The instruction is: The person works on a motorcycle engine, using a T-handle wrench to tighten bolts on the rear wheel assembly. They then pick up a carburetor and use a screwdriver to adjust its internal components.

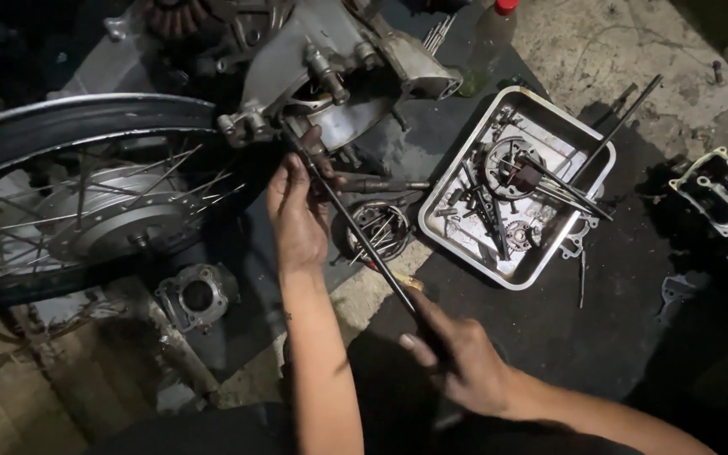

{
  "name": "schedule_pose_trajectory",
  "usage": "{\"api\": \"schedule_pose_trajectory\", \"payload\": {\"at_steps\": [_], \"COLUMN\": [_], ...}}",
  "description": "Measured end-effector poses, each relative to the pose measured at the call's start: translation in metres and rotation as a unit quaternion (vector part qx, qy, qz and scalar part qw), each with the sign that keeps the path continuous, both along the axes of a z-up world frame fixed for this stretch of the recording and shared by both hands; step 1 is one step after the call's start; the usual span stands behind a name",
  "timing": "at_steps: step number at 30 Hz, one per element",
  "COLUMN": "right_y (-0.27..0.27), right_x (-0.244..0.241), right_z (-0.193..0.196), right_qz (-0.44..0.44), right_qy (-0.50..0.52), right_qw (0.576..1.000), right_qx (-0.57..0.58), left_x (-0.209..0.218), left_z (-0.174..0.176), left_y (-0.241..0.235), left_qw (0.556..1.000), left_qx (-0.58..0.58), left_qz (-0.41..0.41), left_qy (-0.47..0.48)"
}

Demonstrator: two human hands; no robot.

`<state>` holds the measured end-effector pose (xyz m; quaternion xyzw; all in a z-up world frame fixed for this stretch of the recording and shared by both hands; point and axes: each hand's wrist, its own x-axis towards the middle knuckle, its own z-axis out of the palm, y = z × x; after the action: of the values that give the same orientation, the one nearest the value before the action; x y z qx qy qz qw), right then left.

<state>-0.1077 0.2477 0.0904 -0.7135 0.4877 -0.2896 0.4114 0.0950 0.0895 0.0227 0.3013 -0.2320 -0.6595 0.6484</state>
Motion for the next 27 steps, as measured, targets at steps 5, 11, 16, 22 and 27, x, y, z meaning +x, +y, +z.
{"api": "schedule_pose_trajectory", "payload": {"at_steps": [5, 11, 16, 22, 27], "right_y": [0.014, 0.011, 0.004, 0.007, 0.018], "right_x": [-0.009, -0.006, -0.017, -0.046, -0.081], "right_z": [-0.024, -0.030, -0.032, -0.050, -0.080], "right_qz": [-0.068, -0.004, -0.012, -0.038, 0.067], "right_qy": [-0.466, -0.606, -0.446, -0.269, -0.317], "right_qw": [0.779, 0.631, 0.693, 0.750, 0.829], "right_qx": [0.414, 0.484, 0.566, 0.603, 0.456], "left_x": [0.001, 0.011, 0.012, 0.013, 0.009], "left_z": [0.005, -0.031, -0.032, -0.017, -0.006], "left_y": [0.008, 0.009, 0.011, 0.013, 0.015], "left_qw": [0.999, 0.993, 0.997, 0.996, 0.995], "left_qx": [-0.025, -0.063, -0.028, -0.007, 0.002], "left_qz": [-0.047, -0.096, -0.076, -0.068, -0.059], "left_qy": [0.003, 0.032, 0.013, -0.057, -0.075]}}
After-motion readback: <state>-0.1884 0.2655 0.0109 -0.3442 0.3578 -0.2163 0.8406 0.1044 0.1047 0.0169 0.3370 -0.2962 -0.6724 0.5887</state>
